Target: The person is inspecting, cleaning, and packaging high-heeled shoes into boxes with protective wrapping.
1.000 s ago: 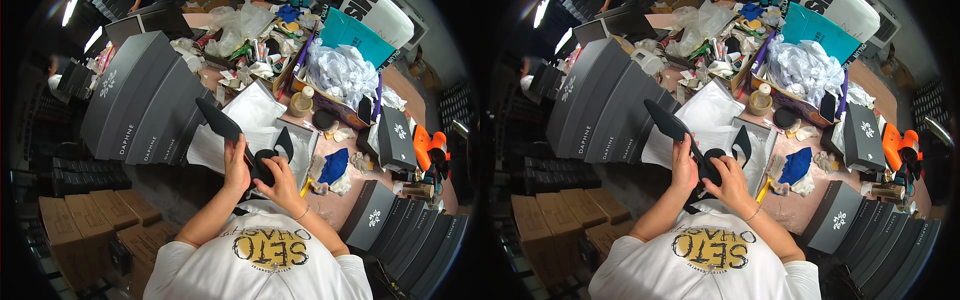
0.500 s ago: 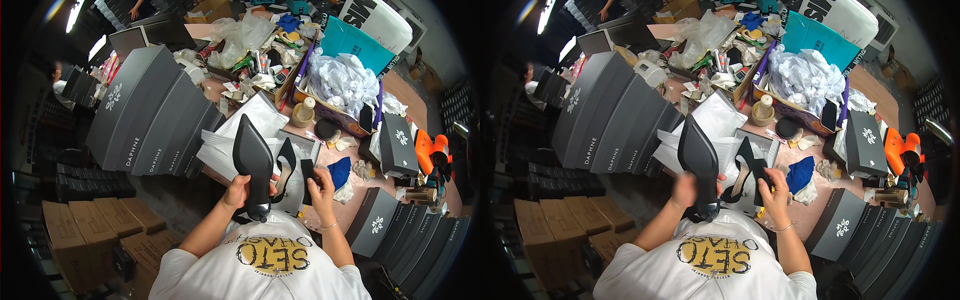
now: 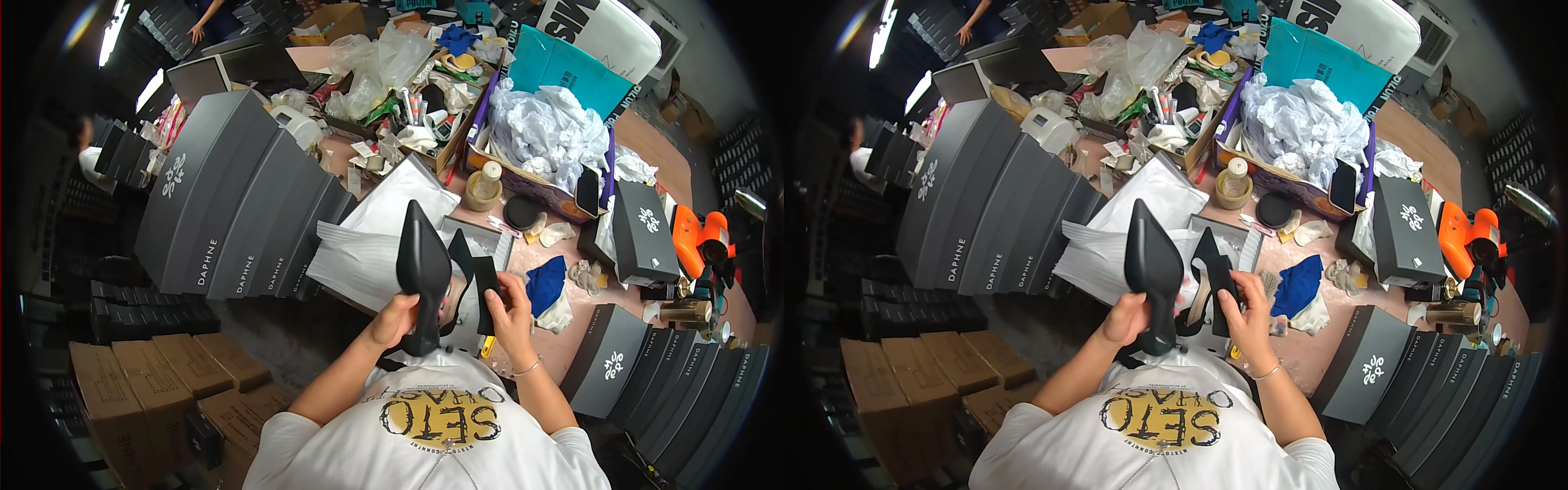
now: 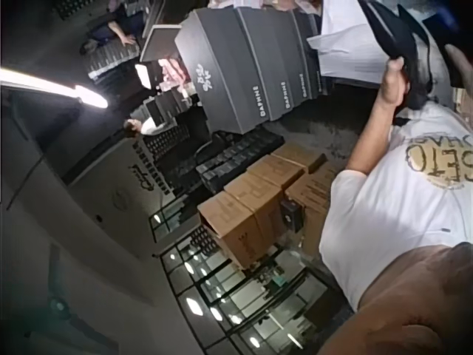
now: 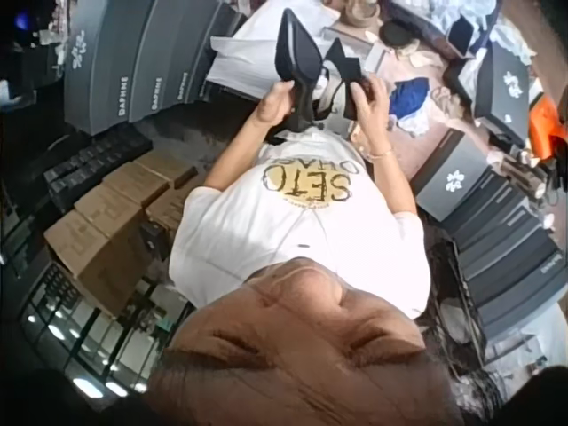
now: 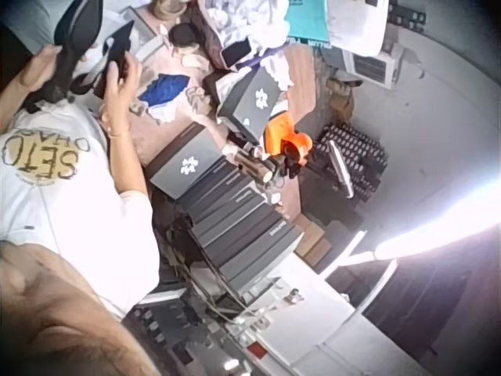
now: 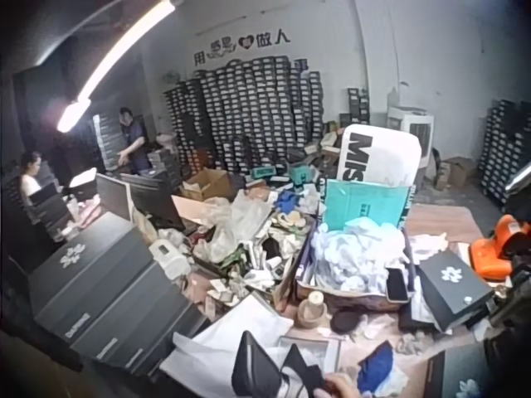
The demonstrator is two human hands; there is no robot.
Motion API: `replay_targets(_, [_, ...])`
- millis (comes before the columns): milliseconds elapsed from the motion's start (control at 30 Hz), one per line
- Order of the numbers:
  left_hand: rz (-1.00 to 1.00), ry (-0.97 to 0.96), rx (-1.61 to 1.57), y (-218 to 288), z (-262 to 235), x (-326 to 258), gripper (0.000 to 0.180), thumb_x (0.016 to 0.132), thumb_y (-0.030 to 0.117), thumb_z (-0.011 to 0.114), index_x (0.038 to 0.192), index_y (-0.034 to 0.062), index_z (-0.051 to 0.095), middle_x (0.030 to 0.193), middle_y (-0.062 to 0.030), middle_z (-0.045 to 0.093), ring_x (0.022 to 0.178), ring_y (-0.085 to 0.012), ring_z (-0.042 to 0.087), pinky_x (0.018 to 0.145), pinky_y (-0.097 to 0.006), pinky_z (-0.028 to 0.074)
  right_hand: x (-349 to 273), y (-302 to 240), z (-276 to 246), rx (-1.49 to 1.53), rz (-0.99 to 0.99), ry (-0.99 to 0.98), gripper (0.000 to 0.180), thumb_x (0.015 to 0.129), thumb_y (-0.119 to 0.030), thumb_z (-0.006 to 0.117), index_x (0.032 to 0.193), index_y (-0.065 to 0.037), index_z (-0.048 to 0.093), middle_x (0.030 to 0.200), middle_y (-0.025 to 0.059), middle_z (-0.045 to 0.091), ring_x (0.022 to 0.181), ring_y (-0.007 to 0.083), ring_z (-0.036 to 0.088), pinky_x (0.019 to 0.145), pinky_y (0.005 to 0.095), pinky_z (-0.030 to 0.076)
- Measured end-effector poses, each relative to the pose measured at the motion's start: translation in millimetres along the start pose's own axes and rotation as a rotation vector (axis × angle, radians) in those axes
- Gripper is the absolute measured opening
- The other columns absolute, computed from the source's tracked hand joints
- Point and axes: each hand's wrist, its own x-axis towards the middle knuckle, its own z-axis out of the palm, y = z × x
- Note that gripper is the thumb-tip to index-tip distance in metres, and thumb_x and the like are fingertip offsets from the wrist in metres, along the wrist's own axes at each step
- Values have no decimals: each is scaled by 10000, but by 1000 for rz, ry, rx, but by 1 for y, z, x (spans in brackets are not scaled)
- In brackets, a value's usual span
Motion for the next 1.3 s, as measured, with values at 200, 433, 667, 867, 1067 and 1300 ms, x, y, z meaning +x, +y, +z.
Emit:
replay_targets(200, [299, 138, 734, -27, 16, 28, 675, 988, 511, 281, 1430, 1, 275, 1478, -156, 283, 1385, -235, 224, 1124, -365, 180, 9, 9, 40, 61, 3, -151, 594, 765, -208, 769, 1253, -5, 499, 1184, 110, 564, 1057, 197, 554, 878, 301, 463])
replay_targets(433, [180, 386, 285, 8, -7, 8, 471, 995, 348, 417, 1242, -42, 510, 1203, -145, 572, 1138, -221, 538, 932, -369, 446, 12, 12, 21, 724, 440, -91, 303, 840, -124, 694, 1108, -16, 602, 1052, 50, 626, 966, 152, 579, 853, 299, 470])
replay_targets(667, [-238, 198, 317, -24, -35, -14, 483, 998, 410, 389, 1162, -13, 555, 1043, -95, 635, 935, -165, 628, 788, -298, 513, 15, 7, 15, 790, 471, -122, 354, 837, -129, 702, 1154, -45, 568, 1064, 40, 596, 984, 148, 558, 845, 295, 463])
replay_targets(867, [-528, 33, 151, -35, -39, -8, 558, 994, 481, 311, 1233, 14, 497, 1023, -102, 650, 895, -189, 659, 743, -347, 554, 28, -4, 15, 697, 316, -273, 379, 828, -64, 692, 1188, -37, 575, 1102, 41, 604, 995, 127, 552, 859, 282, 460])
replay_targets(1067, [-393, 34, -191, -40, -19, 4, 597, 928, 495, 434, 1259, 0, 463, 1070, -169, 627, 939, -275, 648, 769, -397, 555, 38, -19, 15, 563, 91, -486, 450, 762, 37, 677, 1196, -18, 571, 1140, 53, 598, 1027, 147, 551, 906, 311, 453])
replay_targets(1300, [-199, 284, -441, -67, -29, 5, 478, 945, 436, 414, 1142, 24, 555, 1054, -145, 631, 925, -294, 635, 837, -435, 517, 41, -4, 1, 285, 198, -274, 430, 851, -168, 669, 1236, -23, 543, 1144, 45, 587, 1009, 118, 525, 880, 268, 438])
